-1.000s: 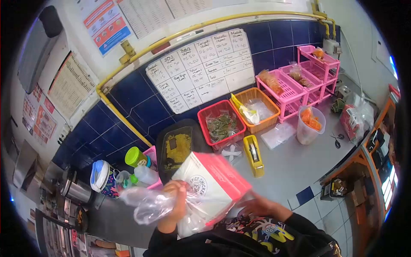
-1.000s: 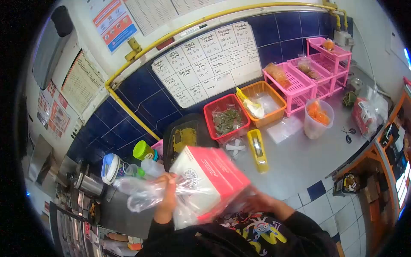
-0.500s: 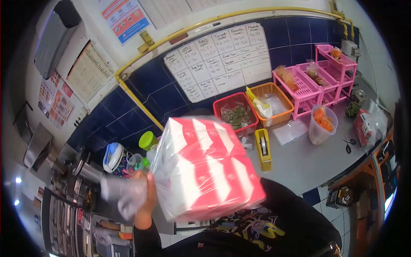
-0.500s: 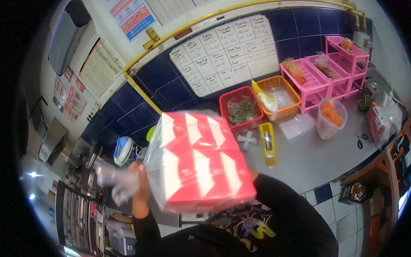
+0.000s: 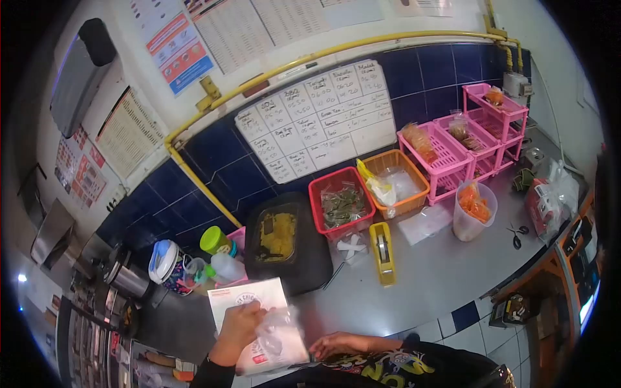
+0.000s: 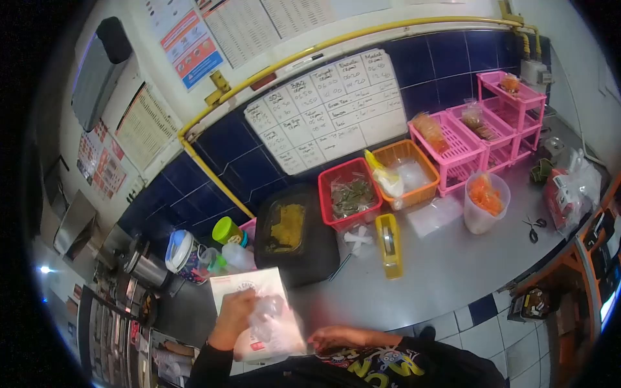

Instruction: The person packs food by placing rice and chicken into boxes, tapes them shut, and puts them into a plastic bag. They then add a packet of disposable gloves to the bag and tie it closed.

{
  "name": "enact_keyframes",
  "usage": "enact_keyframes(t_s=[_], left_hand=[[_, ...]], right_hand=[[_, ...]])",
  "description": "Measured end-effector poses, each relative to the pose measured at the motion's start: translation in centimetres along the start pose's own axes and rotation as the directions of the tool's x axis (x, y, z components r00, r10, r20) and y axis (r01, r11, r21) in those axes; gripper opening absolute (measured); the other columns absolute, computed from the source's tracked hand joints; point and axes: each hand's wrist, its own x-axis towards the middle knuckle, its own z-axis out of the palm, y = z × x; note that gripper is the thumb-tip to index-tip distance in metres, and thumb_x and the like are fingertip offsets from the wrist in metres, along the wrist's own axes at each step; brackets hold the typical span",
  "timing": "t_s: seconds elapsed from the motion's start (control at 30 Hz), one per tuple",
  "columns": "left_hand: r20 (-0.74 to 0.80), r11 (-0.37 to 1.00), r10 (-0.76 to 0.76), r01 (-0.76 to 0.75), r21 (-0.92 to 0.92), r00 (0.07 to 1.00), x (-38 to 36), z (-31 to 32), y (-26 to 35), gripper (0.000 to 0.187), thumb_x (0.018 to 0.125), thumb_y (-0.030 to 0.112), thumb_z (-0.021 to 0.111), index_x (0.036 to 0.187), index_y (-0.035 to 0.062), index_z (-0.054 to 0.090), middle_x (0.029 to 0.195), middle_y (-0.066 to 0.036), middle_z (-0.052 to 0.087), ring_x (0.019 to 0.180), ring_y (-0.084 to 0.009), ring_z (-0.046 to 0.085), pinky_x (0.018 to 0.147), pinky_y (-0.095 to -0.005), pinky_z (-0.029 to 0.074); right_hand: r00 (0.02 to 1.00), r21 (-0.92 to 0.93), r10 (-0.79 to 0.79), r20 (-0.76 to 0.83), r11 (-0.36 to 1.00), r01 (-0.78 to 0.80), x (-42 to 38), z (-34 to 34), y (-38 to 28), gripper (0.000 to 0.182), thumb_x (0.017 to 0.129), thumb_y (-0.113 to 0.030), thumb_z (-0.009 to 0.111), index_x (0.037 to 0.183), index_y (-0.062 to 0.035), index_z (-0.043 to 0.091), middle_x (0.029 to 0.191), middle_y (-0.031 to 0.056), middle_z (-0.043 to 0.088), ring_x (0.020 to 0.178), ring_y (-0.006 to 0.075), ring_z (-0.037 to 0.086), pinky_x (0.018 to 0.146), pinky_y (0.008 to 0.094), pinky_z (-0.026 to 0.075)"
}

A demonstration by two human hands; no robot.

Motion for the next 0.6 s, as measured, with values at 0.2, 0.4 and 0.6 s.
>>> enact_keyframes(t_s=[0.2,0.4,0.6], left_hand=[[0.068,0.853,-0.377,0.374,-0.364,0.924,-2.9,4.3,1.6,0.01,0.07,0.013,0.066,0.08,0.0102,0.067,0.072,-0.005,0.052,0.067,-0.0241,0.06,0.056,-0.0355,0.047],[0.066,0.574,-0.584,0.469,-0.672,0.809,0.6,13.1,3.9,0.019,0.068,0.011,0.071,0.078,0.0031,0.057,0.069,-0.011,0.056,0.063,-0.0255,0.059,0.055,-0.0335,0.046],[0.2,0.273,-0.78,0.611,-0.743,0.593,3.6,11.7,4.9,0.029,0.073,0.011,0.076,0.076,0.0054,0.048,0.073,-0.007,0.062,0.065,-0.0112,0.059,0.057,-0.0271,0.046]], right_hand=[[0.71,-0.532,-0.479,-0.516,0.829,0.173,-1.3,-10.0,-6.1,0.018,0.088,-0.018,0.06,0.096,-0.0036,0.066,0.086,0.0063,0.065,0.077,0.0143,0.061,0.071,0.0306,0.05],[0.355,-0.824,-0.77,-0.53,0.369,-0.429,3.0,-18.5,-12.9,0.018,0.079,-0.015,0.066,0.091,-0.0023,0.069,0.085,0.0145,0.068,0.078,0.0248,0.066,0.07,0.0353,0.051],[0.506,-0.7,-0.653,-0.563,0.051,-0.713,8.7,-25.1,-13.6,0.018,0.076,-0.009,0.059,0.091,-0.0043,0.068,0.094,0.0202,0.066,0.091,0.0358,0.064,0.082,0.0431,0.051]])
